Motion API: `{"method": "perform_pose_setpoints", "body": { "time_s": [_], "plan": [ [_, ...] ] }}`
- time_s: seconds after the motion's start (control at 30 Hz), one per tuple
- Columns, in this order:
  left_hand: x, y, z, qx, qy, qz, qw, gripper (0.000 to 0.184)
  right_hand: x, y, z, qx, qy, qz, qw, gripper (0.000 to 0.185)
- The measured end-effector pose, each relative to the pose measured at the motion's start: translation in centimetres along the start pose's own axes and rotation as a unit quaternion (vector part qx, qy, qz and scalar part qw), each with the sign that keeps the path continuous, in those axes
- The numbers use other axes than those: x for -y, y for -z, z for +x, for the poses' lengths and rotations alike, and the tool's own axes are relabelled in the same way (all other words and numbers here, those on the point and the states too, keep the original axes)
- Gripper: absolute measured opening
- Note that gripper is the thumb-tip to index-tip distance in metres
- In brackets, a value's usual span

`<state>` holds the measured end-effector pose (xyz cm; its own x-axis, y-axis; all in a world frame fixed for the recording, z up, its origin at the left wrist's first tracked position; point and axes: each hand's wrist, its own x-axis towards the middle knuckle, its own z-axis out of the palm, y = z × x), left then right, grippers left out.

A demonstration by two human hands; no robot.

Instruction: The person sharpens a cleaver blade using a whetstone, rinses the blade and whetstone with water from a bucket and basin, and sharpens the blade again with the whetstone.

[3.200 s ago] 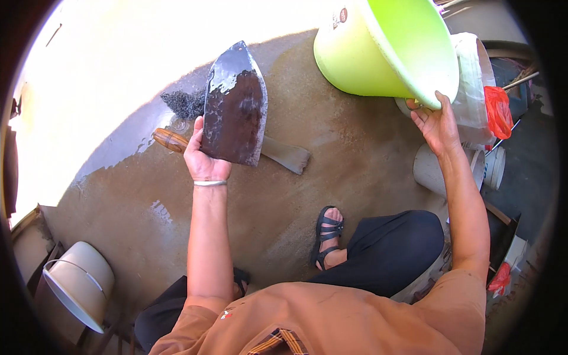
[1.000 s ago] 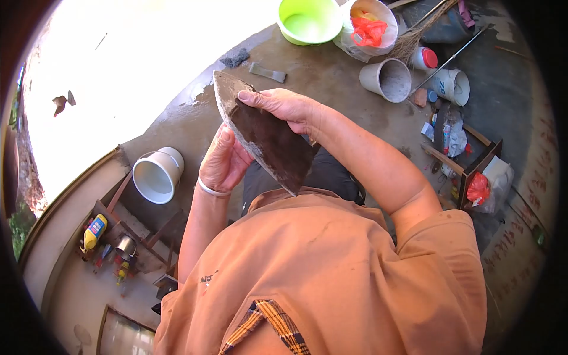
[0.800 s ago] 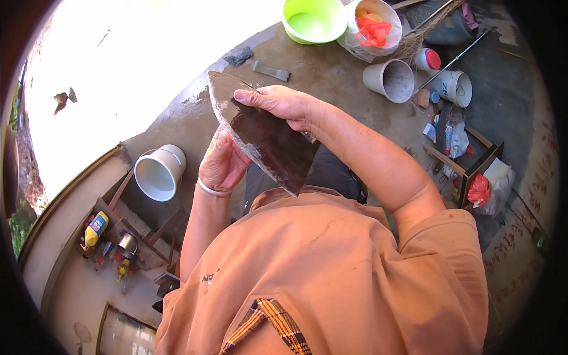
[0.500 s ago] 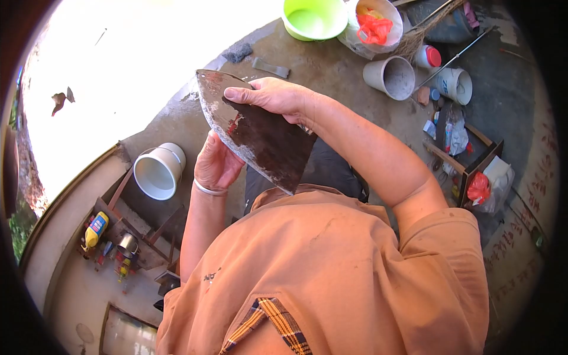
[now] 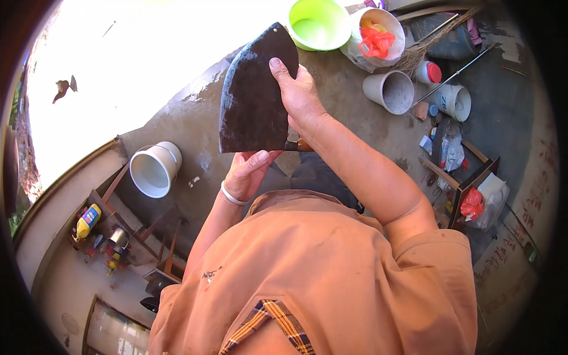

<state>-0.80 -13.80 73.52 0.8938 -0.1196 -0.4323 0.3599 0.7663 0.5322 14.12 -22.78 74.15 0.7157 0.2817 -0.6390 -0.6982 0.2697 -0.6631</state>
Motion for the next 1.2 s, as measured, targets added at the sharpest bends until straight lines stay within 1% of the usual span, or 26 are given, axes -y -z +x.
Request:
{"method": "perform_pose_setpoints", "body": {
  "time_s": [0.07, 0.1, 0.13, 0.2, 0.23, 0.27, 0.3, 0.33, 0.4, 0.43, 0.47, 0.53, 0.57, 0.6, 0.63, 0.67, 0.73, 0.77, 0.83, 0.87, 0.93, 1.07, 1.13, 1.17, 1.2],
  "plan": [
    [-0.6, -1.1, 0.6, -0.059, 0.007, -0.119, 0.991, 0.052, -0.3, 0.4, -0.8, 0.015, 0.066, 0.009, 0.998, 0.037],
    [-0.4, -1.9, 0.9, -0.139, -0.016, -0.041, 0.989, 0.048, -0.3, 0.7, -1.4, 0.023, 0.045, -0.007, 0.999, 0.038],
    [-0.7, -2.5, 0.7, -0.139, -0.018, -0.045, 0.989, 0.048, 0.1, 1.1, -1.7, 0.024, 0.045, -0.011, 0.999, 0.038],
    [-1.7, -3.2, 0.1, -0.101, -0.045, 0.001, 0.994, 0.04, 1.0, 2.3, -2.1, 0.05, -0.02, -0.102, 0.993, 0.038],
    [-1.8, -3.2, -0.1, -0.102, -0.046, -0.001, 0.994, 0.04, 1.9, 3.4, -2.2, 0.051, -0.022, -0.103, 0.993, 0.038],
    [-2.0, -3.2, -0.2, -0.103, -0.102, 0.101, 0.984, 0.035, 3.2, 4.7, -2.1, 0.054, -0.013, -0.358, 0.932, 0.039],
    [-2.0, -3.2, -0.3, -0.101, -0.157, 0.201, 0.962, 0.031, 4.2, 5.0, -2.3, 0.055, -0.003, -0.589, 0.806, 0.043],
    [-2.0, -3.4, -0.6, -0.104, -0.157, 0.2, 0.962, 0.031, 4.4, 4.8, -2.7, 0.057, -0.004, -0.589, 0.806, 0.043],
    [-1.9, -3.8, -1.0, -0.194, -0.167, 0.316, 0.914, 0.026, 4.7, 4.2, -4.3, 0.135, 0.019, -0.509, 0.85, 0.057],
    [-1.5, -3.7, -1.0, -0.189, -0.163, 0.317, 0.915, 0.026, 4.6, 3.1, -5.0, 0.156, -0.015, -0.452, 0.878, 0.058],
    [-0.9, -3.4, -1.0, -0.195, -0.167, 0.319, 0.912, 0.026, 4.3, 2.2, -5.2, 0.18, -0.026, -0.435, 0.882, 0.061],
    [-0.1, -3.0, -1.2, -0.198, -0.171, 0.324, 0.909, 0.026, 3.8, 0.4, -5.6, 0.162, -0.069, -0.448, 0.877, 0.066],
    [0.2, -2.9, -1.5, -0.202, -0.15, 0.335, 0.908, 0.024, 3.7, 0.0, -5.4, 0.159, -0.066, -0.445, 0.879, 0.066],
    [0.5, -2.8, -1.7, -0.207, -0.128, 0.345, 0.906, 0.023, 3.6, -0.2, -5.2, 0.149, -0.049, -0.479, 0.864, 0.067],
    [0.7, -2.8, -1.7, -0.214, -0.131, 0.353, 0.901, 0.019, 3.4, -0.3, -5.0, 0.138, -0.033, -0.514, 0.846, 0.067],
    [0.8, -2.8, -1.9, -0.212, -0.128, 0.354, 0.902, 0.019, 3.4, -0.4, -5.0, 0.136, -0.035, -0.512, 0.848, 0.067],
    [0.8, -3.1, -2.2, -0.218, -0.111, 0.362, 0.9, 0.018, 3.4, -0.6, -4.9, 0.129, -0.038, -0.555, 0.821, 0.066],
    [0.8, -3.2, -2.3, -0.216, -0.109, 0.362, 0.9, 0.018, 3.1, -0.4, -4.8, 0.127, -0.039, -0.555, 0.821, 0.066],
    [0.9, -3.3, -2.4, -0.239, -0.124, 0.349, 0.898, 0.019, 2.4, -0.1, -4.5, 0.155, -0.056, -0.492, 0.855, 0.066],
    [0.9, -3.2, -2.5, -0.238, -0.124, 0.35, 0.898, 0.019, 2.3, 0.0, -4.5, 0.155, -0.056, -0.492, 0.855, 0.066],
    [0.9, -3.0, -2.7, -0.235, -0.112, 0.35, 0.9, 0.02, 2.3, 0.1, -4.6, 0.17, -0.073, -0.447, 0.875, 0.068],
    [1.5, -2.1, -3.0, -0.235, -0.106, 0.345, 0.903, 0.021, 2.3, -0.3, -4.6, 0.16, -0.11, -0.439, 0.877, 0.066],
    [1.8, -1.5, -3.0, -0.225, -0.132, 0.355, 0.898, 0.023, 1.9, -0.5, -4.4, 0.175, -0.115, -0.486, 0.848, 0.065],
    [1.7, -1.4, -3.2, -0.225, -0.132, 0.355, 0.898, 0.023, 1.9, -0.6, -4.5, 0.174, -0.115, -0.486, 0.849, 0.065],
    [1.3, -1.6, -3.4, -0.234, -0.116, 0.367, 0.893, 0.023, 1.8, -0.8, -4.6, 0.183, -0.12, -0.461, 0.86, 0.061]
  ]
}}
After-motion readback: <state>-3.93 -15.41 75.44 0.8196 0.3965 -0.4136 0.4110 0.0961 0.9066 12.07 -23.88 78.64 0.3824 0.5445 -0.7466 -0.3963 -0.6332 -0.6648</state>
